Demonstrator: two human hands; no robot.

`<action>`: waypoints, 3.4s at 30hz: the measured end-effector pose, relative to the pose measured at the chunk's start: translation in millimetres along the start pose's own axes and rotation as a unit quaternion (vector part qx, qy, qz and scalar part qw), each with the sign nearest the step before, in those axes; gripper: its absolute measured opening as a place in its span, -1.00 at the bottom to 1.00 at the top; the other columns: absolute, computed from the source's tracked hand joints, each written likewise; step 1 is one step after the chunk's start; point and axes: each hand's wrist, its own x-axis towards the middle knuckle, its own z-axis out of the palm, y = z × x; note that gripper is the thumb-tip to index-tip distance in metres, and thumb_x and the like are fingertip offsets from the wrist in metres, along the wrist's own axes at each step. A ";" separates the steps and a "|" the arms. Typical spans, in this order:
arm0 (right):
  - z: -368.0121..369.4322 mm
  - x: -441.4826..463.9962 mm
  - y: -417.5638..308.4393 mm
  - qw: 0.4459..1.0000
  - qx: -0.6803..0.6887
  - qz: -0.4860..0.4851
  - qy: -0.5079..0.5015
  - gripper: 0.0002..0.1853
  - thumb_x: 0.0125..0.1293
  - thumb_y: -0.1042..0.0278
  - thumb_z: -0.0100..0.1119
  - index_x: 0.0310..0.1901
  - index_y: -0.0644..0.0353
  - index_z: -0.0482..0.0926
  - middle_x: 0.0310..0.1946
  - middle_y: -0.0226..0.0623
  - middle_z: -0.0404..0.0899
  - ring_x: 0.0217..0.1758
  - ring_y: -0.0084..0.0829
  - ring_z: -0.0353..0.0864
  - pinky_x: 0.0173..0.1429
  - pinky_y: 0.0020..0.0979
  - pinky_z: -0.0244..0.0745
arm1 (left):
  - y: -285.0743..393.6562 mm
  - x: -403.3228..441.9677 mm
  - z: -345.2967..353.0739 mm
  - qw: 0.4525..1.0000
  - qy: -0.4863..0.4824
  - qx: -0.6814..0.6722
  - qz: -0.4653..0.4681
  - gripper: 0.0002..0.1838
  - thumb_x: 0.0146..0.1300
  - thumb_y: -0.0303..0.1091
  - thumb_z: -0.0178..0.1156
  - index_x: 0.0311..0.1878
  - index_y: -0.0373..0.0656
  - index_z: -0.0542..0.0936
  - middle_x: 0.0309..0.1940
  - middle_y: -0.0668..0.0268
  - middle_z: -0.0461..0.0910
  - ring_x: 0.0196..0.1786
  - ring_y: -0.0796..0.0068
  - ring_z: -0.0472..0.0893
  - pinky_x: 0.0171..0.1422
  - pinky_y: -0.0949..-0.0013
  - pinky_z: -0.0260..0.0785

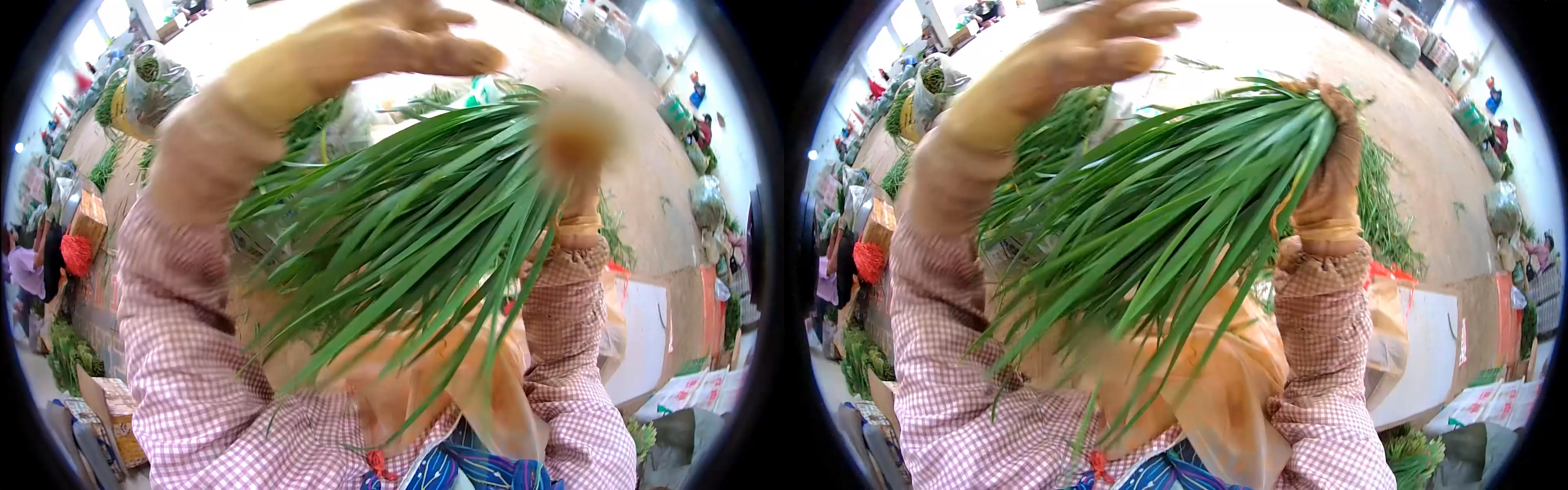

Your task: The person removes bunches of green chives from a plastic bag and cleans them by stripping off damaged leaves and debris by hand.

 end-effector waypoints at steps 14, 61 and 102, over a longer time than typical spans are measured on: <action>-115.1 -41.5 2.8 0.935 -0.202 0.134 0.257 -0.87 0.24 0.30 0.19 -0.24 0.13 0.53 -0.40 -0.31 0.64 -0.44 -0.38 0.61 -0.28 -0.37 0.59 | -156.6 -15.8 183.4 0.713 -0.145 -0.660 -0.189 -0.23 0.19 0.11 0.26 0.32 -0.20 0.33 0.19 0.20 0.45 0.19 0.38 0.48 0.25 0.30 0.37; -241.7 -47.7 57.6 0.951 0.164 0.145 0.220 -0.79 0.12 0.32 0.25 -0.25 0.20 0.52 -0.37 -0.26 0.62 -0.31 -0.30 0.65 -0.13 -0.20 0.63 | -134.6 28.2 294.3 0.599 -0.176 -0.723 -0.296 -0.31 -0.05 -0.36 0.30 0.23 -0.19 0.37 -0.04 0.14 0.57 -0.29 0.49 0.58 -0.27 0.45 0.53; -113.7 -58.3 103.8 0.943 0.303 0.122 0.058 -0.32 0.34 -0.26 0.00 0.27 0.14 0.34 0.11 -0.25 0.53 0.11 -0.32 0.55 0.22 -0.22 0.46 | -157.1 52.2 141.6 0.960 0.003 -0.047 -0.276 -0.76 -0.01 -0.46 0.23 -0.21 -0.27 0.59 -0.66 0.32 0.49 -0.67 0.50 0.45 -0.63 0.46 0.22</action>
